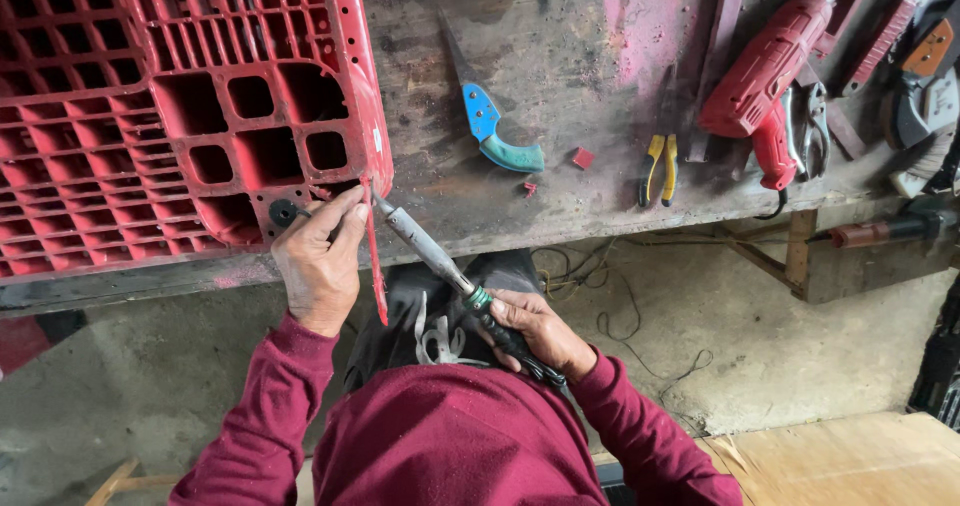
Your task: The person uses a soldering iron to melt and cut plastic segments on a red crate and then uses a heat gun to heat and shape a plastic strip on the crate.
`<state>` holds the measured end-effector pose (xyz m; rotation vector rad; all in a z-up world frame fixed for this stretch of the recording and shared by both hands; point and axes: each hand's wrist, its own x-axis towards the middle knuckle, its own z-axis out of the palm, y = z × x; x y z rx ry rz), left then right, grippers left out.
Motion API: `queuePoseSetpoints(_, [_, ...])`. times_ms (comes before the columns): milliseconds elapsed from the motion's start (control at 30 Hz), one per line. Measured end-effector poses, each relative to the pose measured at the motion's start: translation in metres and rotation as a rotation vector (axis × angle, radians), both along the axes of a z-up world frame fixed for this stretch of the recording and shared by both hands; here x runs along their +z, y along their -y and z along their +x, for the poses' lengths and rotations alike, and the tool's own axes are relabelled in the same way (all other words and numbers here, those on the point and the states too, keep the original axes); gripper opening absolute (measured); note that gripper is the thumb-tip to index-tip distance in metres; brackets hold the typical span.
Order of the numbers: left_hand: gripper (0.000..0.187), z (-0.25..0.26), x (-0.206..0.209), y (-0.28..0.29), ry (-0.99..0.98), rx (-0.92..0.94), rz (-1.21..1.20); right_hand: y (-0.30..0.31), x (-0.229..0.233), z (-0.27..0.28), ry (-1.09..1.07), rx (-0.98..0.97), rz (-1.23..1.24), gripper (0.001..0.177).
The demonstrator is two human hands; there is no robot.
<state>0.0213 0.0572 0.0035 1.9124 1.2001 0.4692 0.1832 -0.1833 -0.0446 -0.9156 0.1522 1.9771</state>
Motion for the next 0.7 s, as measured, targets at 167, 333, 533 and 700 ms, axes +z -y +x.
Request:
queuePoseSetpoints(167, [0.019,0.002,0.001,0.0,0.012,0.016,-0.031,0.0,-0.003,0.005,-0.029,0.006,0.039,0.045])
queuePoseSetpoints(333, [0.019,0.001,0.0,0.0,-0.021,0.028,-0.055,-0.003,0.004,0.008,0.06,0.064,0.013,0.052])
queuePoseSetpoints(533, [0.021,-0.001,-0.002,-0.001,0.021,0.033,-0.087,-0.008,0.014,0.01,0.203,0.134,0.04,0.058])
queuePoseSetpoints(700, [0.021,0.001,0.0,-0.002,0.037,0.046,-0.136,-0.01,0.015,0.011,0.24,0.155,0.033,0.058])
